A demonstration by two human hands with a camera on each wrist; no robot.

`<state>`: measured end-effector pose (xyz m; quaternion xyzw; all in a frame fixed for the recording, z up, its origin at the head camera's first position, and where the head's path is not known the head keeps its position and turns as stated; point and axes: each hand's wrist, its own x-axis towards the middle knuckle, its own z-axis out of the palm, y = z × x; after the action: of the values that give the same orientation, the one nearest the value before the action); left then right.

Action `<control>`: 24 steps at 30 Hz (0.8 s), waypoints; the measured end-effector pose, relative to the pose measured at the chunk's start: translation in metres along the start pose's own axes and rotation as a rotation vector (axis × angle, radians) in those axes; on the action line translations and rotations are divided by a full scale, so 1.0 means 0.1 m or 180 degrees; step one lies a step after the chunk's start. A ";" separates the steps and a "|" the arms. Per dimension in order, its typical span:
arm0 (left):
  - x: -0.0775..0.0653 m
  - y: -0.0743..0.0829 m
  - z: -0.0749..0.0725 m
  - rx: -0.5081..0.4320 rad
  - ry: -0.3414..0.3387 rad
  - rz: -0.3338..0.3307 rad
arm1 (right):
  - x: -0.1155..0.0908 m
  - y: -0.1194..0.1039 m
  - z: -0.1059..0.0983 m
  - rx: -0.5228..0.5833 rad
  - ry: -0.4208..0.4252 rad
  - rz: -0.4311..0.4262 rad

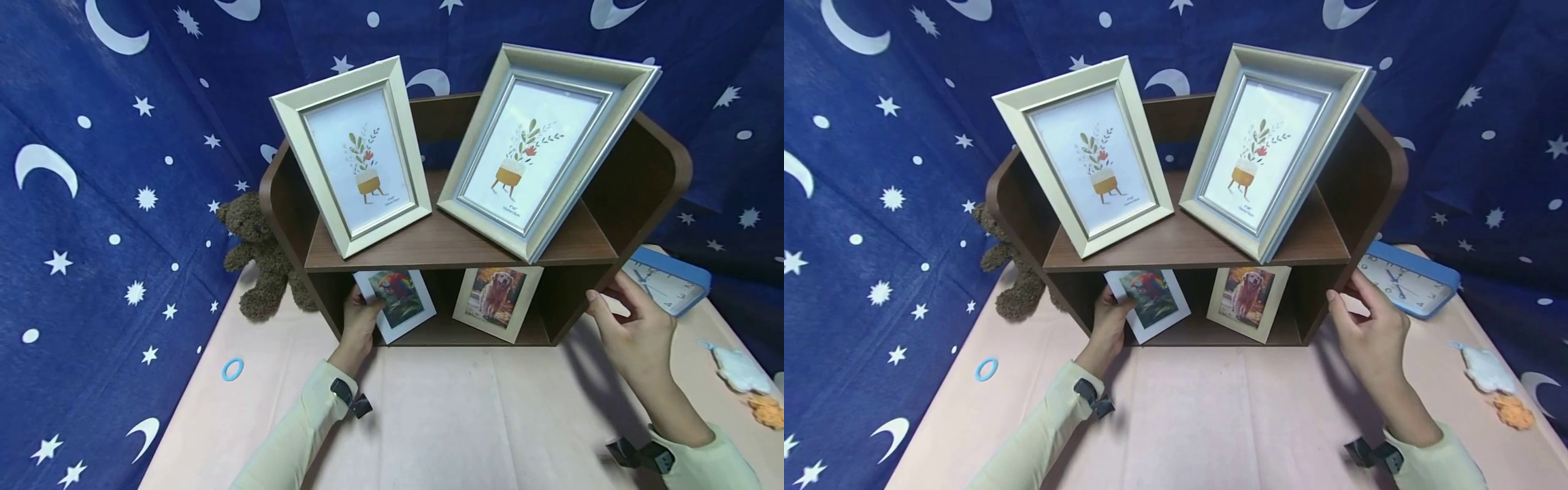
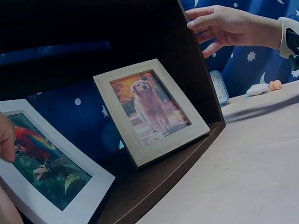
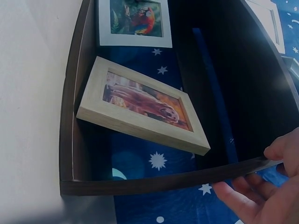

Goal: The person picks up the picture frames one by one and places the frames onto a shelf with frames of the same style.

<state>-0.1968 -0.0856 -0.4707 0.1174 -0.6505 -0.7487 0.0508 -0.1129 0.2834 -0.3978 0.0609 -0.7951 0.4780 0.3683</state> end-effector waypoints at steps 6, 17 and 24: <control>-0.01 -0.03 -0.06 0.0131 -0.0098 0.0061 | 0.00 -0.02 0.01 -0.0063 0.0005 0.0043; -0.24 -0.13 -0.28 0.0289 -0.0505 0.0023 | 0.00 -0.01 0.05 0.0005 -0.0012 0.0082; -0.54 -0.18 -0.42 0.0488 -0.0501 0.0116 | -0.03 0.06 0.03 0.0374 -0.0076 0.0080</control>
<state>-0.1332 -0.1114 -0.4878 0.0500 -0.7098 -0.7026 0.0040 -0.1149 0.2837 -0.4048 0.0781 -0.7707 0.5277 0.3485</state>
